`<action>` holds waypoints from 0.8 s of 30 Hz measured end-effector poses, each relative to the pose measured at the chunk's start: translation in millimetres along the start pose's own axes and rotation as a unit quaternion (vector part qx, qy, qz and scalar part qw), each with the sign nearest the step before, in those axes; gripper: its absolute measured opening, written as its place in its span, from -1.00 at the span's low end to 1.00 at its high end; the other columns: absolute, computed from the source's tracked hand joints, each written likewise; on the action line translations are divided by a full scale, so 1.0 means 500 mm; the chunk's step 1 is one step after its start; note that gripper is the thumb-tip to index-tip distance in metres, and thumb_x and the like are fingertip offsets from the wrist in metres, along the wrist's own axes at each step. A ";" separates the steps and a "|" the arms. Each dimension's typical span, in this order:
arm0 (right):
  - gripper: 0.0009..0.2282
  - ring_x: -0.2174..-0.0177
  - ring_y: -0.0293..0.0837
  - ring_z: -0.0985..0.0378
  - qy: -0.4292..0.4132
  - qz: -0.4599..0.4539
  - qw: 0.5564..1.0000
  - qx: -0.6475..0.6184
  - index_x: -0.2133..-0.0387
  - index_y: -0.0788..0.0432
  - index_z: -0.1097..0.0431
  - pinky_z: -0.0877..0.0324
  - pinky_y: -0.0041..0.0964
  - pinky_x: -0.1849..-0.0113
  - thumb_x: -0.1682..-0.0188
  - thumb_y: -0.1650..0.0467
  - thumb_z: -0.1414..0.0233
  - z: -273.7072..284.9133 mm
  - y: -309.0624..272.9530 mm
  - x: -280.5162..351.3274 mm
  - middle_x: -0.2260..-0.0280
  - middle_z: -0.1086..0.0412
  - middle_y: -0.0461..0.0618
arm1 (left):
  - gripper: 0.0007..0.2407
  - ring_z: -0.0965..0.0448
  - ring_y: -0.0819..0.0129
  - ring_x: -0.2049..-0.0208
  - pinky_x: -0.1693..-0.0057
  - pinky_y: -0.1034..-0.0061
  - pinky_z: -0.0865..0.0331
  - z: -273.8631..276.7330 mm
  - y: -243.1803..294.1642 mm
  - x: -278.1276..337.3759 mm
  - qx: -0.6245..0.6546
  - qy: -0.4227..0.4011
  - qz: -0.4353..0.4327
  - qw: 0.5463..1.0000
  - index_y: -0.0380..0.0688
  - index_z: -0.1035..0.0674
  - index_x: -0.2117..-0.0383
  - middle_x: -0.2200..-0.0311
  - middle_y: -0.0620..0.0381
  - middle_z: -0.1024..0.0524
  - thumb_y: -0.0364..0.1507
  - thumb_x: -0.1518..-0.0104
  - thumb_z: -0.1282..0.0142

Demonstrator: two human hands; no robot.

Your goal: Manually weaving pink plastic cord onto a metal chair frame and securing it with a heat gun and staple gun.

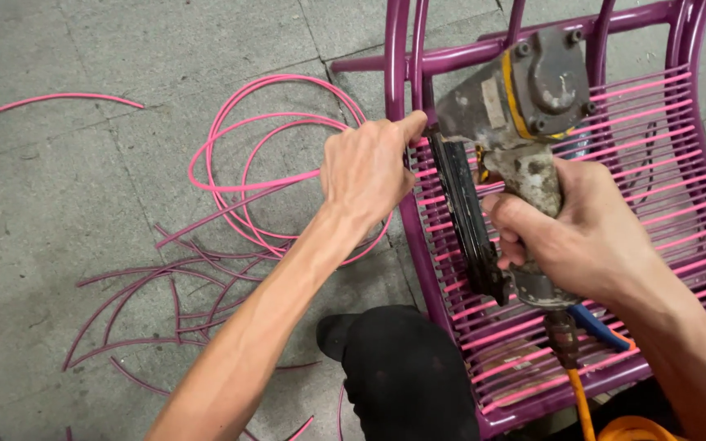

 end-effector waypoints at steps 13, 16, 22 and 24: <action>-0.90 0.69 -0.24 -0.43 -0.006 0.012 1.000 0.015 0.49 0.32 -0.36 -0.48 -0.28 0.55 0.07 0.47 -0.01 -0.010 -0.006 0.007 0.69 -0.35 -0.06 | -0.71 -0.65 -0.08 0.44 0.36 0.03 -0.40 -0.007 0.002 -0.002 -0.038 -0.027 0.014 0.999 0.01 -0.59 0.28 0.52 -0.04 -0.62 -0.50 0.19 -0.33; -0.94 0.66 -0.24 -0.40 -0.024 0.034 0.999 -0.030 0.44 0.30 -0.37 -0.42 -0.29 0.53 0.09 0.50 -0.01 -0.003 0.001 0.009 0.67 -0.33 -0.07 | -0.72 -0.64 -0.11 0.43 0.35 0.02 -0.40 0.008 0.009 0.002 -0.025 -0.011 0.013 1.000 0.01 -0.59 0.32 0.51 -0.04 -0.62 -0.47 0.22 -0.35; -0.91 0.66 -0.20 -0.44 -0.036 0.001 0.999 -0.041 0.44 0.32 -0.40 -0.42 -0.26 0.52 0.07 0.47 -0.05 0.056 -0.004 0.043 0.68 -0.37 -0.04 | -0.78 -0.64 -0.10 0.42 0.36 0.02 -0.38 -0.003 0.017 0.000 -0.010 0.006 0.044 0.999 0.05 -0.61 0.35 0.53 -0.01 -0.62 -0.44 0.18 -0.30; -0.82 0.68 -0.14 -0.45 -0.032 -0.049 0.998 0.032 0.46 0.34 -0.38 -0.42 -0.21 0.52 0.04 0.40 -0.12 0.094 -0.014 0.063 0.70 -0.38 0.02 | -0.83 -0.63 -0.11 0.43 0.36 0.03 -0.36 -0.002 0.022 -0.001 -0.018 0.011 0.063 0.998 0.06 -0.61 0.37 0.52 0.00 -0.62 -0.44 0.11 -0.26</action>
Point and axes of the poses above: each hand's wrist, its own x-axis away from the middle knuckle, its own z-axis out of the back of the hand, y = z × x, the point moved 1 cm from there along -x, towards the middle knuckle
